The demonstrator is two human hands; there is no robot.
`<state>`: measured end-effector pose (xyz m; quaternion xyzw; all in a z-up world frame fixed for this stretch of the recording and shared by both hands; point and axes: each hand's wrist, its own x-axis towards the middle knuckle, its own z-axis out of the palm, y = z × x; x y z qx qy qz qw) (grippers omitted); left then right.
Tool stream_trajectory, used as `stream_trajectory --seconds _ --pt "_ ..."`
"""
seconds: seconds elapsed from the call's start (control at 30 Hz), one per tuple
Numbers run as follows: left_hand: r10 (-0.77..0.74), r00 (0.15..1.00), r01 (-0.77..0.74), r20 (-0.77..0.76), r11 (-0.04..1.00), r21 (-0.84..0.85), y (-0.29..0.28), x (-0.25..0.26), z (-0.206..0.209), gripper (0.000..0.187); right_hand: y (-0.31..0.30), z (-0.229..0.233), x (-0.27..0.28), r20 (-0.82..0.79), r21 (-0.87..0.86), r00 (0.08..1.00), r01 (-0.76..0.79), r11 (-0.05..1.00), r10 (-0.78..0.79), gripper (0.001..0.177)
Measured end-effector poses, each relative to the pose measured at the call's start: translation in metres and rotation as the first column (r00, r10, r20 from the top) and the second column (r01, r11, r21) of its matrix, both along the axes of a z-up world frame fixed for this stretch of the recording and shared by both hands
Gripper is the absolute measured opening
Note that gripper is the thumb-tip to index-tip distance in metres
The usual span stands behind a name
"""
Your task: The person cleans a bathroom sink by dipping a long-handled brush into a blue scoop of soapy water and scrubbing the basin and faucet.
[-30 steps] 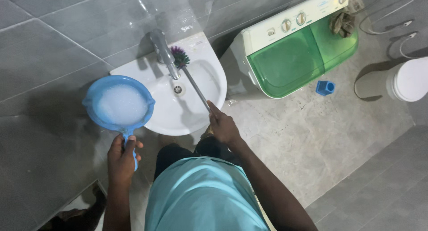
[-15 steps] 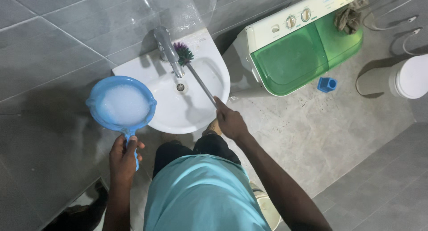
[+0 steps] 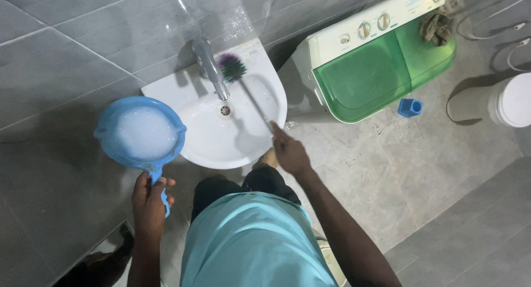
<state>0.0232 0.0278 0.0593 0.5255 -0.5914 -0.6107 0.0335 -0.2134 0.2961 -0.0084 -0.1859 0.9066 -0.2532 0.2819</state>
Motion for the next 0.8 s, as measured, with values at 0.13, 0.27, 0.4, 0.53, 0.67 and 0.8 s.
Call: stream_trajectory --seconds 0.13,0.27,0.4,0.53,0.67,0.8 --pt "0.059 0.993 -0.062 -0.106 0.998 -0.025 0.01 -0.008 0.025 0.029 0.018 0.004 -0.029 0.068 -0.019 0.965 0.255 0.967 -0.253 0.054" --pt "0.038 0.983 -0.039 -0.181 0.999 -0.003 0.02 -0.019 0.062 0.033 0.018 0.008 -0.033 0.035 -0.051 0.977 0.213 0.976 -0.211 0.054" --pt "0.048 0.947 -0.051 -0.316 0.999 -0.001 0.041 -0.039 0.095 0.032 0.002 0.028 -0.013 0.021 -0.077 0.999 0.047 0.996 -0.046 0.055" --pt "-0.078 0.934 0.056 -0.348 0.996 -0.072 0.064 -0.066 0.121 0.036 0.003 0.032 -0.021 0.171 0.048 0.983 0.061 0.997 -0.069 0.054" --pt "-0.24 0.877 0.175 -0.416 0.966 -0.188 0.084 -0.092 0.129 0.032 0.024 0.011 -0.035 -0.012 -0.173 0.988 0.151 0.973 -0.156 0.05" --pt "-0.281 0.881 0.199 -0.381 0.95 -0.239 0.101 -0.123 0.124 0.041 0.025 0.019 -0.036 0.015 -0.106 0.996 0.083 0.991 -0.082 0.053"
